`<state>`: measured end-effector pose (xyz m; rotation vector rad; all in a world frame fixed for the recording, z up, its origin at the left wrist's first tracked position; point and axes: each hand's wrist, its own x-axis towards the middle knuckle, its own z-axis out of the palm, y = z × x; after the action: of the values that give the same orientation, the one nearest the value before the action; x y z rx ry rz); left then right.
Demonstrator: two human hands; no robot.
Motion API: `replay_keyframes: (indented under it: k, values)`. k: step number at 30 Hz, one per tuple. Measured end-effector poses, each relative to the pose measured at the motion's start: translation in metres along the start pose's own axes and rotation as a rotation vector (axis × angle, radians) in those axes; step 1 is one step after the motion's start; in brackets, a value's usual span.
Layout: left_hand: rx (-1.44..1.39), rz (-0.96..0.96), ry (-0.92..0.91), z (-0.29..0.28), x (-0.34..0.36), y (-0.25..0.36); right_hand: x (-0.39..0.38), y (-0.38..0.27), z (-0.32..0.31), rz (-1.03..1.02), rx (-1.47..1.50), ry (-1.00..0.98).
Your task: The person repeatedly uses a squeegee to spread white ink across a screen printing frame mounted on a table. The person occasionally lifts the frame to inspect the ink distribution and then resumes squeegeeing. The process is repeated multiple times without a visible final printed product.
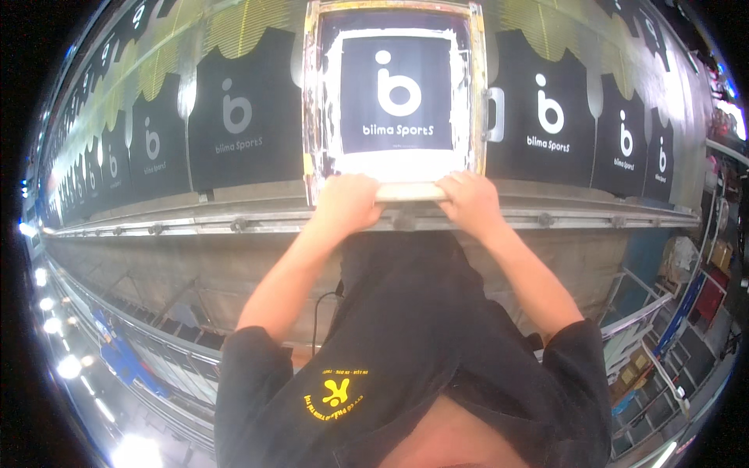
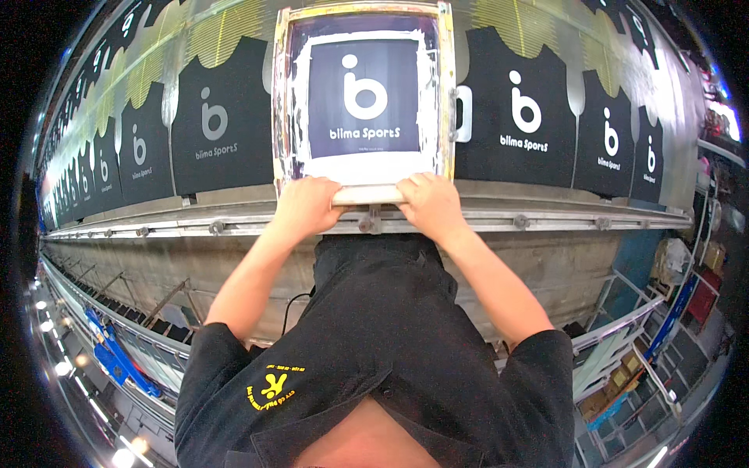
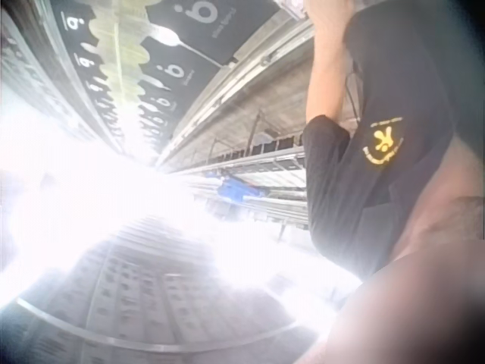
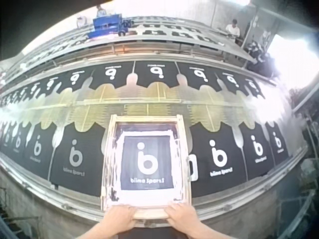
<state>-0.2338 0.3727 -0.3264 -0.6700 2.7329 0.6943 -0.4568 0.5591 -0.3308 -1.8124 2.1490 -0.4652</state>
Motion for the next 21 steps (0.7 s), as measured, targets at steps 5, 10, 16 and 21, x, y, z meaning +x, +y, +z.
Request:
replay_keyframes:
  k: [5,10,16,21]
  values:
    - [0.068,0.008,-0.085,-0.091,0.134,-0.053,0.138,0.054,-0.031,0.020,-0.048,0.037]
    - [0.179,0.052,0.013,-0.165,0.269,-0.107,0.290,0.107,-0.067,0.193,-0.161,-0.052]
    - [0.195,-0.048,0.149,-0.147,0.289,-0.113,0.315,0.113,-0.046,0.317,-0.246,-0.066]
    - [0.122,-0.097,0.116,-0.089,0.216,-0.094,0.232,0.091,-0.002,0.249,-0.236,0.030]
